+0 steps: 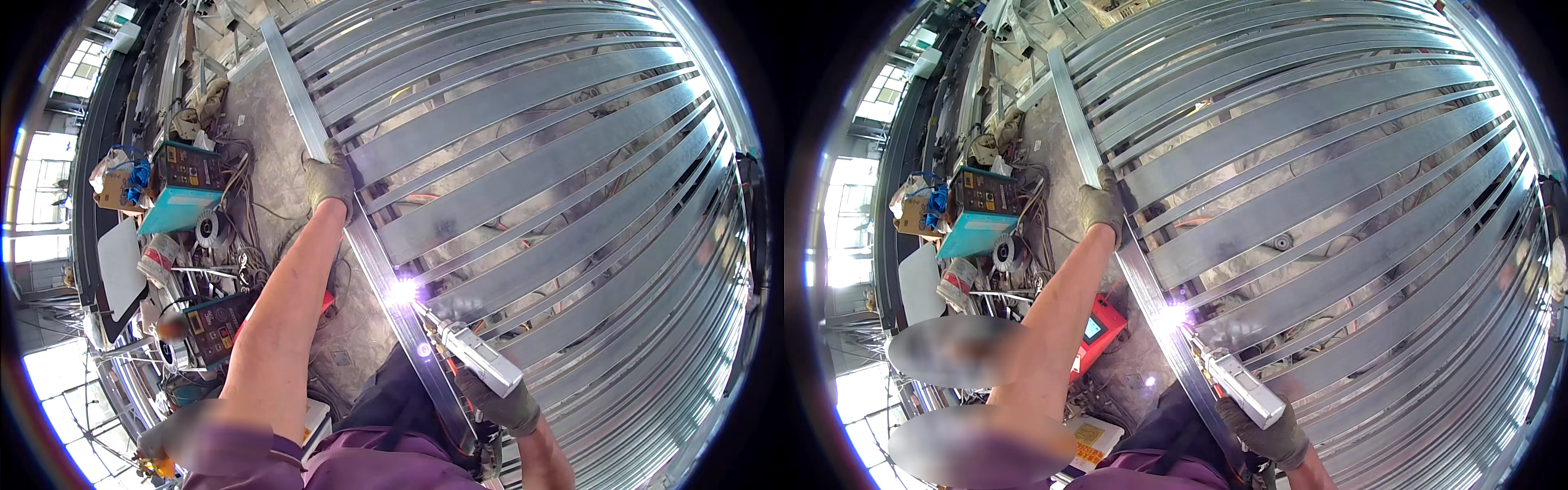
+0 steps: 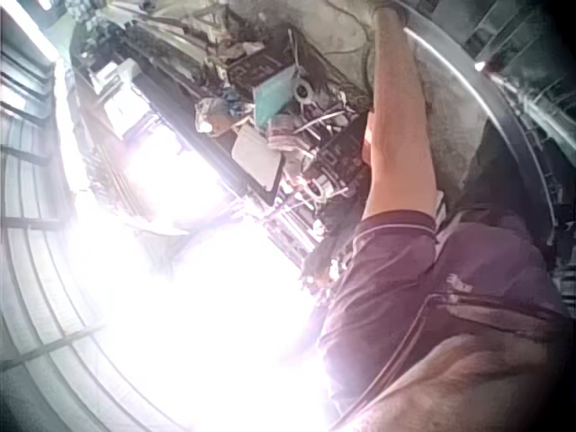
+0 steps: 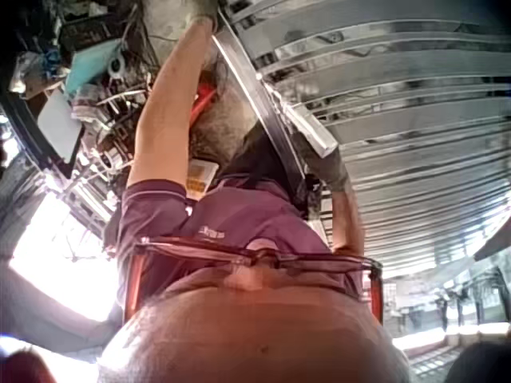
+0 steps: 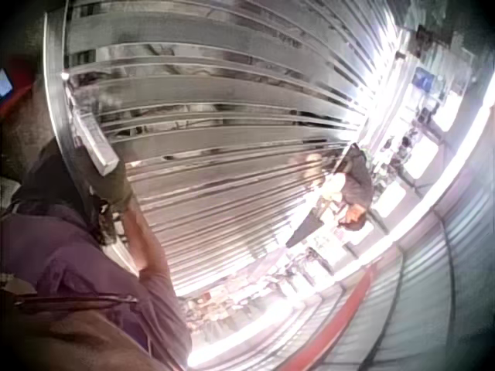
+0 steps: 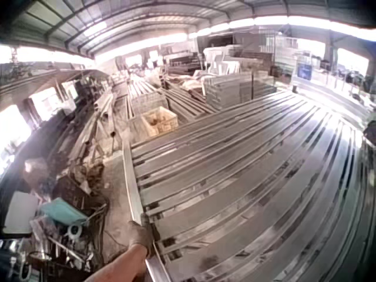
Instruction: The person welds a metal frame using a handheld welding torch. They move the torch along the joints of the frame, creating sparks and fusing the metal pieces together.
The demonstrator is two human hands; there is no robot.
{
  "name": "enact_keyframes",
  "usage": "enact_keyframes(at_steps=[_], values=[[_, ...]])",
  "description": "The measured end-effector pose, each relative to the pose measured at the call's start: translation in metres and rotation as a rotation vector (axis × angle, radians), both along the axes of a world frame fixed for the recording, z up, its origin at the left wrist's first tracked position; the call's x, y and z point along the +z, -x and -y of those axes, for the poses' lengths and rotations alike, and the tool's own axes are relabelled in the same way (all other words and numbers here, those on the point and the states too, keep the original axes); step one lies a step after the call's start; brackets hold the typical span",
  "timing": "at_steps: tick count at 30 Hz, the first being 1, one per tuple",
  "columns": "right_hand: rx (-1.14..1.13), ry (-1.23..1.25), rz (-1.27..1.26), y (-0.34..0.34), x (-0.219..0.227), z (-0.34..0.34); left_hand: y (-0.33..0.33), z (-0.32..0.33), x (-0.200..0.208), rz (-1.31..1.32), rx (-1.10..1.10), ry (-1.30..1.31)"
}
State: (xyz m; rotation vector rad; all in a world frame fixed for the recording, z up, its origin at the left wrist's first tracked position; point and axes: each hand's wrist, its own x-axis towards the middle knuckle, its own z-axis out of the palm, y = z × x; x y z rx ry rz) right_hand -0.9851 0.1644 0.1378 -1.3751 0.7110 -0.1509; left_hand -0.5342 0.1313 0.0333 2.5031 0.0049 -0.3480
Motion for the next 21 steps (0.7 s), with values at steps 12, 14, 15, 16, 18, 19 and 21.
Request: enact_keyframes(at_steps=[12,14,15,16,18,19,21], values=[[-0.056,0.184,-0.127,0.030,0.021,-0.025,-0.004,-0.002,-0.007,-0.017,0.013,0.088],[-0.049,0.291,-0.120,0.040,0.027,-0.030,-0.005,-0.001,-0.012,-0.030,-0.004,0.079],[-0.037,0.243,-0.161,0.045,0.033,-0.032,-0.008,-0.004,-0.017,-0.024,-0.007,0.101],[-0.023,0.196,-0.202,0.050,0.041,-0.032,-0.012,-0.009,-0.025,-0.017,-0.008,0.123],[-0.022,0.175,-0.215,0.059,0.052,-0.034,-0.019,-0.017,-0.039,0.004,-0.018,0.216],[-0.033,0.197,-0.191,0.063,0.055,-0.036,-0.018,-0.024,-0.042,0.002,-0.027,0.292],[-0.036,0.312,-0.155,0.076,0.051,-0.039,-0.005,-0.038,-0.047,-0.105,-0.024,0.464]])
